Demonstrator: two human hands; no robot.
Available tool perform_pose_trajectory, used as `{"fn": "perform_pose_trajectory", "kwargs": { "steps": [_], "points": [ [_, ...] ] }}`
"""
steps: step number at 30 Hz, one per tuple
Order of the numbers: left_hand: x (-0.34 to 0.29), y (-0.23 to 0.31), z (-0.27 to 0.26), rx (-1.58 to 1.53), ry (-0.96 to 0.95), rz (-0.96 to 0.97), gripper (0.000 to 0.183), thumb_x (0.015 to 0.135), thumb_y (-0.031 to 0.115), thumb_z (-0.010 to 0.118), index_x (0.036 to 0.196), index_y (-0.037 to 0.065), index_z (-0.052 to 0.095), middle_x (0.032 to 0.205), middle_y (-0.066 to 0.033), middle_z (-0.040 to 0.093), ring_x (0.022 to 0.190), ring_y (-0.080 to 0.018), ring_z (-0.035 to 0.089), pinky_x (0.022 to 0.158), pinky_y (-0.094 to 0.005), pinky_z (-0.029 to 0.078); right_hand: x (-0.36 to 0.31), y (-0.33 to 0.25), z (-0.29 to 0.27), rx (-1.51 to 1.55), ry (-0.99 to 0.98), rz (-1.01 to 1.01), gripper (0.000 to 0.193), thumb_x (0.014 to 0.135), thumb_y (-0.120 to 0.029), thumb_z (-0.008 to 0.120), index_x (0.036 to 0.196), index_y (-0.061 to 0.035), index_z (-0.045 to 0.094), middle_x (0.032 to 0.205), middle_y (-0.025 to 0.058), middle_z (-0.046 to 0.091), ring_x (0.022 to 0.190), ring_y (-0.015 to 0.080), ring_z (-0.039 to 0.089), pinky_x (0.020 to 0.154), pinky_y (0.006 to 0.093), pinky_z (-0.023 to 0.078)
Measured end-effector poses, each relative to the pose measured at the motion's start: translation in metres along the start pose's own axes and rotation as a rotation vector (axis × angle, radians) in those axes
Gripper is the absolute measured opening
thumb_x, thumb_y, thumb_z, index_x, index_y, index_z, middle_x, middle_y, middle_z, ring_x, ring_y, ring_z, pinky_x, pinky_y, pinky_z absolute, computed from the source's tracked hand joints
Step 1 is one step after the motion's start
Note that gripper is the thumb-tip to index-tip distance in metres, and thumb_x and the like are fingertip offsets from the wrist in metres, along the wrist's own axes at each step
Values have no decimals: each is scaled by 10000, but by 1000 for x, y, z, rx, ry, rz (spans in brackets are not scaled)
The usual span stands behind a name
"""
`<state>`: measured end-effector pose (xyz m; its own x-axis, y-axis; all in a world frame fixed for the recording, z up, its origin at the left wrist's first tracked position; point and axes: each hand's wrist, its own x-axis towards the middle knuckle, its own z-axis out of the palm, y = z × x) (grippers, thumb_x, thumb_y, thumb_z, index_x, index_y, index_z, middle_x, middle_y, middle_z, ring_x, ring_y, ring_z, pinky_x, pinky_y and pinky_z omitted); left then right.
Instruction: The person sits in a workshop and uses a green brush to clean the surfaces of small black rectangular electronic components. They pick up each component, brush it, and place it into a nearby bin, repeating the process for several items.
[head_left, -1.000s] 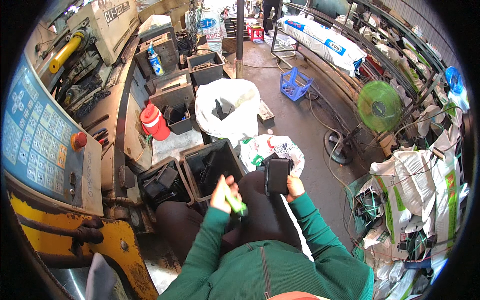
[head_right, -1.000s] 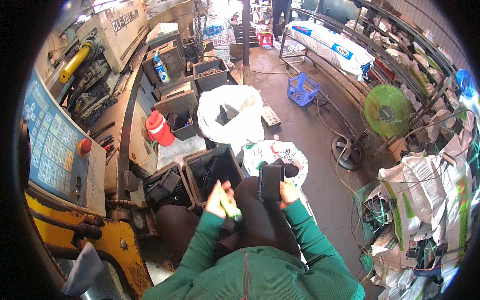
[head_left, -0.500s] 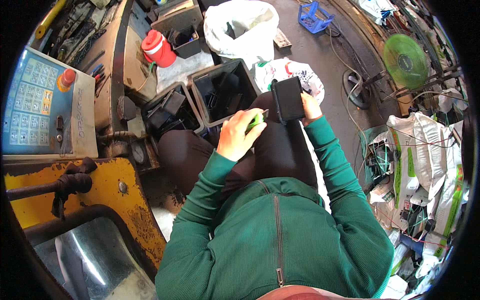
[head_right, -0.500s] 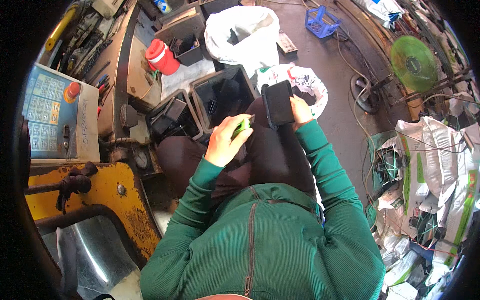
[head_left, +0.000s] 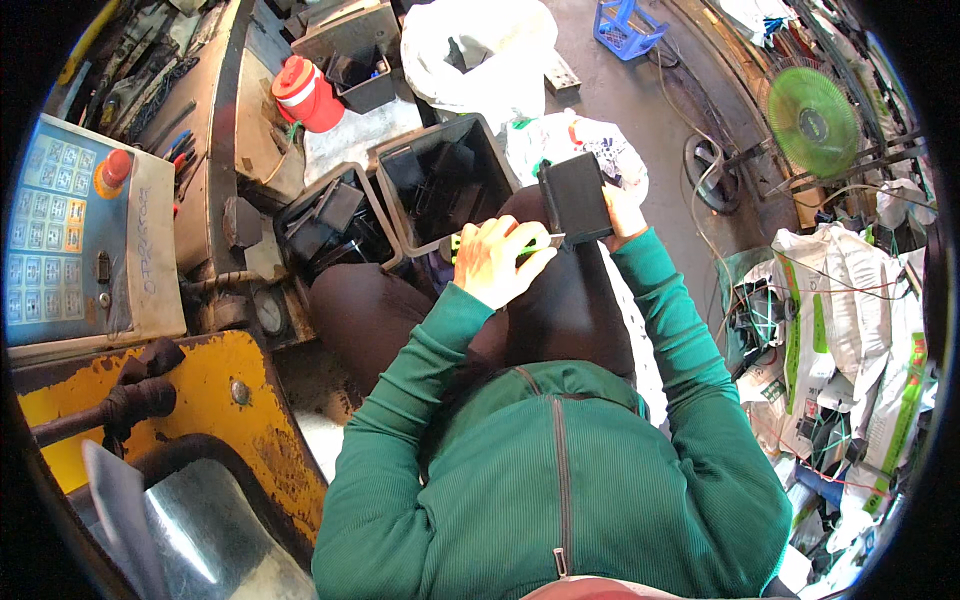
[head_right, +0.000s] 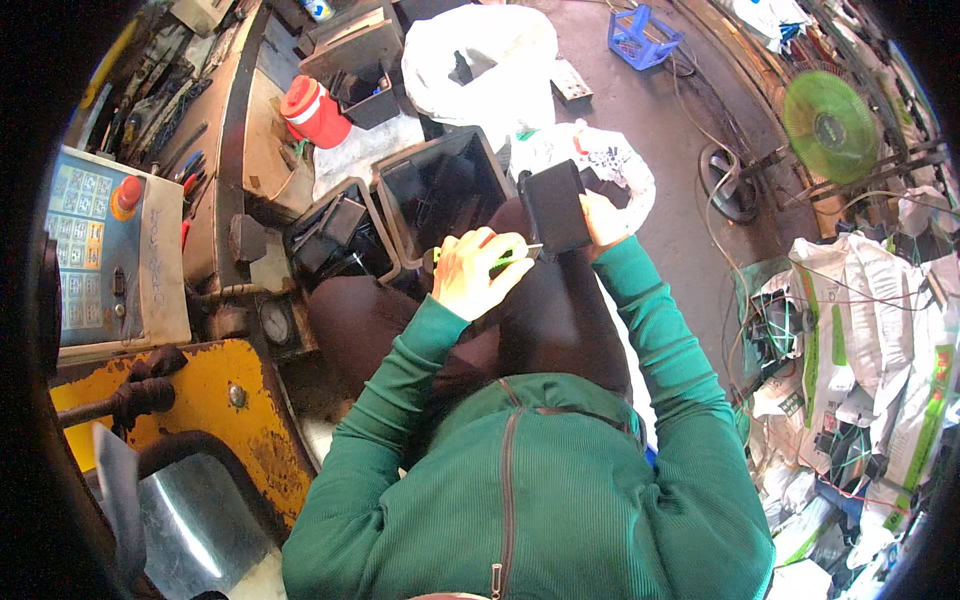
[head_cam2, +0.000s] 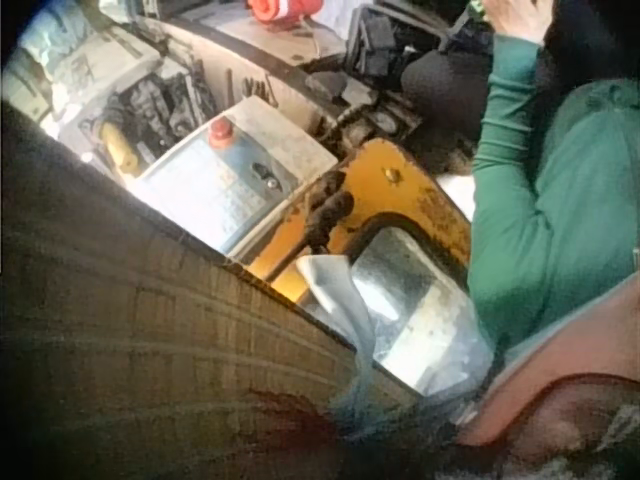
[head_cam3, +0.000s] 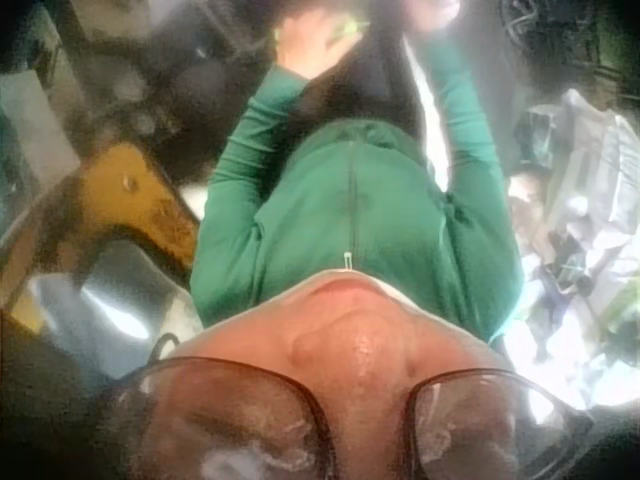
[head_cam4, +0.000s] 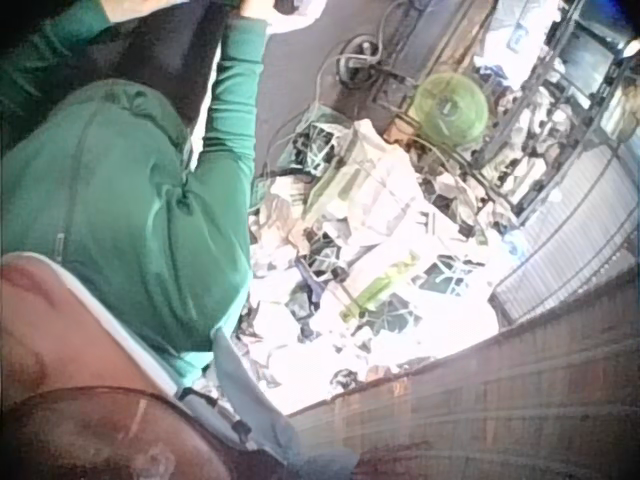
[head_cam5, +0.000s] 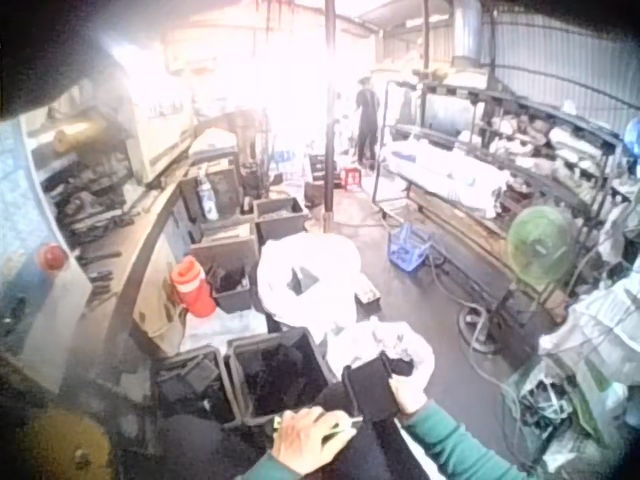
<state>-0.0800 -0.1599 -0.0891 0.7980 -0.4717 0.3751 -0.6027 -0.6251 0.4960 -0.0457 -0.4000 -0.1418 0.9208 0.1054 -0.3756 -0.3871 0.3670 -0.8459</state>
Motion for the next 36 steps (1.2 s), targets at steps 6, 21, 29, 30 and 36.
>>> {"fn": "perform_pose_trajectory", "kwargs": {
  "steps": [6, 21, 29, 30, 36],
  "points": [
    [49, -52, 7, 64, 70, -150, 214, 829, 378, 637, 920, 184, 636, 810, -39, 609, 790, -261, 616, 638, -412, 424, 16, 6, -22, -370, -194, -155, 303, 914, -148, 499, 1150, 19, 590, 1089, 111, 655, 961, 199, 636, 867, 302, 508],
    [-12, -48, 10, -1027, 227, -698, 262, 807, 230, 730, 964, 48, 625, 738, 42, 552, 629, -51, 484, 545, -231, 416, 1, 31, 86, 235, -182, 89, 459, 956, -373, 491, 1257, -29, 530, 1201, 95, 598, 1027, 190, 598, 848, 333, 505],
    [-36, -215, -132, 426, 93, -868, 368, 732, 328, 710, 1014, 102, 648, 949, -160, 671, 899, -349, 643, 781, -443, 505, 45, 39, 86, -317, -173, 178, 427, 906, -350, 582, 1276, -137, 564, 1274, 46, 560, 1101, 170, 521, 830, 347, 474],
    [-36, -224, -136, 476, 5, -909, 319, 739, 271, 699, 1023, 130, 659, 981, -145, 670, 924, -348, 638, 799, -450, 508, 49, 42, 86, -399, -184, 156, 423, 904, -340, 584, 1275, -135, 565, 1268, 38, 565, 1096, 161, 521, 827, 345, 473],
    [-54, -249, -89, 566, -568, -960, 258, 791, 219, 640, 1037, 166, 698, 1026, -116, 686, 969, -296, 657, 828, -417, 520, 114, 87, 77, -792, -249, -113, 378, 860, -253, 601, 1213, -118, 611, 1161, 70, 646, 1055, 187, 599, 919, 314, 457]
  ]
}}
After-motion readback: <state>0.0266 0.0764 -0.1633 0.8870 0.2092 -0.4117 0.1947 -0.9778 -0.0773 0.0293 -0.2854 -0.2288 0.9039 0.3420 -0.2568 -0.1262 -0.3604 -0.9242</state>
